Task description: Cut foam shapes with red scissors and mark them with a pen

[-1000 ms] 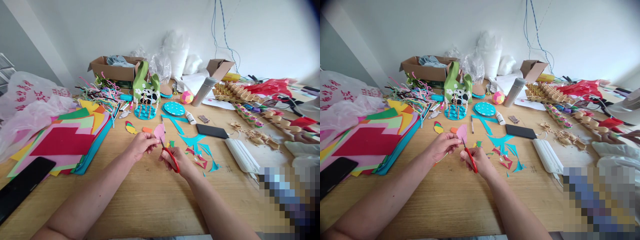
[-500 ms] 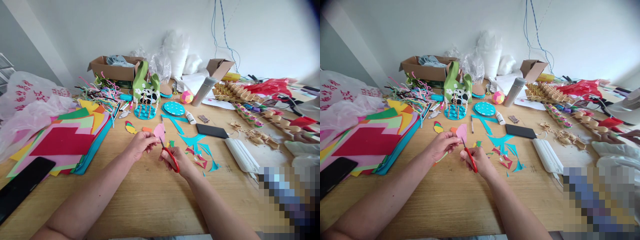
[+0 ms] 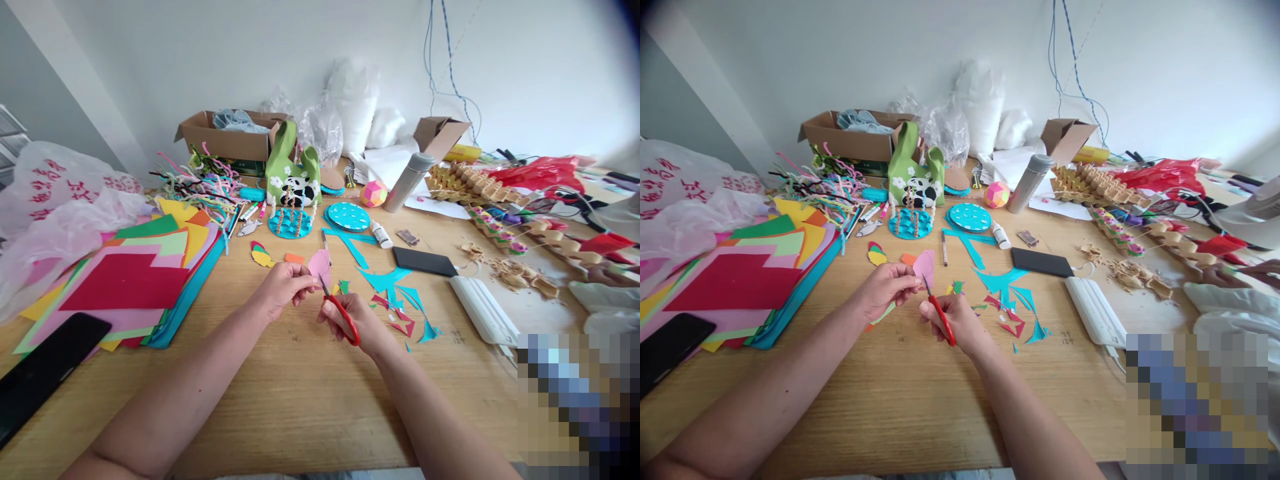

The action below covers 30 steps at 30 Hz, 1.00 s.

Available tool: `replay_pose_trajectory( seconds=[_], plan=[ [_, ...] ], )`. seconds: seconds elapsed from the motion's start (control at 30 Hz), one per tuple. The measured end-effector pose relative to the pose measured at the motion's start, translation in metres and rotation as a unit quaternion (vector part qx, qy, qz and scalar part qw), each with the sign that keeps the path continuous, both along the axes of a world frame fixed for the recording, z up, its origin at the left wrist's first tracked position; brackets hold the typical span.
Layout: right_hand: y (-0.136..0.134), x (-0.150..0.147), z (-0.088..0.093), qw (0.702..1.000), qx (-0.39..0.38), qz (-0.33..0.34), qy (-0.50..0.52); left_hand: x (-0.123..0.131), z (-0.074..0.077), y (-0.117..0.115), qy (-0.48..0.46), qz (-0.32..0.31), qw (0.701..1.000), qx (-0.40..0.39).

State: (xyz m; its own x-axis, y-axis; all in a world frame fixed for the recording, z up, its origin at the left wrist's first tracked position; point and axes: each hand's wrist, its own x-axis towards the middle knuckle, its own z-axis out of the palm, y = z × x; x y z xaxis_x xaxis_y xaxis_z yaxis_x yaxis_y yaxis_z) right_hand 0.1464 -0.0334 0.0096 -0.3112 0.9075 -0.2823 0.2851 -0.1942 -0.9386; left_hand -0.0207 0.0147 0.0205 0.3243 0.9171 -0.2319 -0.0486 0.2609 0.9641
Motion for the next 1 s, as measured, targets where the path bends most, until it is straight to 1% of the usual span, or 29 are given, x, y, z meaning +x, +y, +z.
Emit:
replay_pose_trajectory(
  seconds=[0.43,0.73,0.83,1.0],
  plan=[
    [-0.0004,-0.0005,0.0003,1.000,-0.005,-0.008,0.008,-0.0007,0.0008,0.0003,0.003,-0.007,1.000,0.003],
    [-0.0001,0.0013,-0.0058,1.000,0.002,0.000,0.019,-0.0014,-0.0011,0.0006,0.000,-0.010,1.000,0.008],
    [-0.0001,0.0016,-0.0066,1.000,0.001,0.005,0.018,-0.0005,-0.0009,-0.0001,-0.001,-0.018,1.000,0.011],
    [0.0005,0.0015,-0.0076,1.000,0.002,0.002,0.022,0.0002,-0.0020,0.0000,-0.005,-0.013,1.000,0.008]
  ],
)
